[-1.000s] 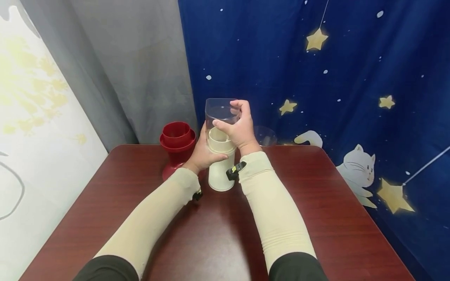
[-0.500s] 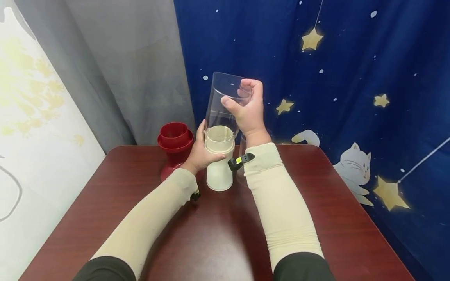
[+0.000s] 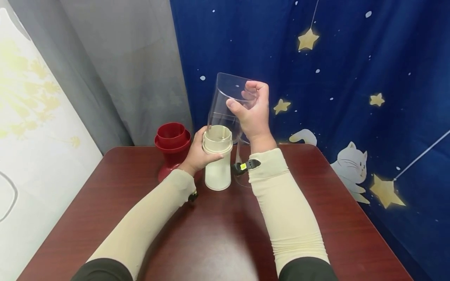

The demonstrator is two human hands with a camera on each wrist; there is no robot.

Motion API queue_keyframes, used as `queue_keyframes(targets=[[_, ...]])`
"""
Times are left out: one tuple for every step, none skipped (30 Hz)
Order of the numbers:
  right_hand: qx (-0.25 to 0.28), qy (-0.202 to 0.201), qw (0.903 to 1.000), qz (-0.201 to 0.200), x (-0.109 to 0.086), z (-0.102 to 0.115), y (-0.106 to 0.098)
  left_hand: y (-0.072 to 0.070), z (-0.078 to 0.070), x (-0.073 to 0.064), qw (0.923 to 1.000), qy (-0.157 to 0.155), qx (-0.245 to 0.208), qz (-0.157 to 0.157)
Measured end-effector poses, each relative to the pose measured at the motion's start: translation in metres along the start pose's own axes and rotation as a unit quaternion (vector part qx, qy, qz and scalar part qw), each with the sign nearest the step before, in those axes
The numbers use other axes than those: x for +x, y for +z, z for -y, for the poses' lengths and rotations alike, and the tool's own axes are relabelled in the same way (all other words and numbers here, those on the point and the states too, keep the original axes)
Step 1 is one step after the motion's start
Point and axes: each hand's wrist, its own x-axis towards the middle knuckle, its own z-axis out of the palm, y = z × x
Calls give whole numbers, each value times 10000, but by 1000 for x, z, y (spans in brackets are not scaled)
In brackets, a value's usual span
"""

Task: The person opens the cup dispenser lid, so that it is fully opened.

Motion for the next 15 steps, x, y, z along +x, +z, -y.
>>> queue_keyframes(targets=[[13,-7,10000,-14,-1,1,-1,0,0,1,10000,62,22,-14],[50,-19,10000,-19,-2,1,-2,1,1,1,9999,119,44,-28],[61,-28,10000,-19,-2,2,-2,1,1,1,9998,165,63,-42],[65,-42,10000,-25,-3,2,-3,1,2,2,9998,189,80,-50],[79,-61,9999,-30,-3,2,-4,1,2,2,9997,201,96,-56],[97,-83,9999,-37,-4,3,-4,0,2,1,9997,200,120,-59],[106,-105,9999,-45,-5,3,-5,0,2,1,9997,196,143,-60],[109,-128,9998,-50,-5,3,-5,0,3,1,9997,200,156,-59],[108,-146,9998,-63,-6,3,-6,0,3,0,9997,198,160,-54],[108,-161,9998,-75,-6,3,-7,0,3,0,9996,205,179,-53],[97,-171,9998,-74,-7,3,-7,0,4,0,9995,210,209,-53],[82,-172,9998,-64,-8,3,-8,0,4,0,9994,226,250,-63],[77,-170,9998,-60,-9,3,-8,1,5,0,9993,249,280,-74],[67,-170,9998,-49,-9,3,-9,1,5,0,9991,273,319,-83],[66,-168,9998,-48,-10,3,-10,2,5,1,9989,300,354,-90]])
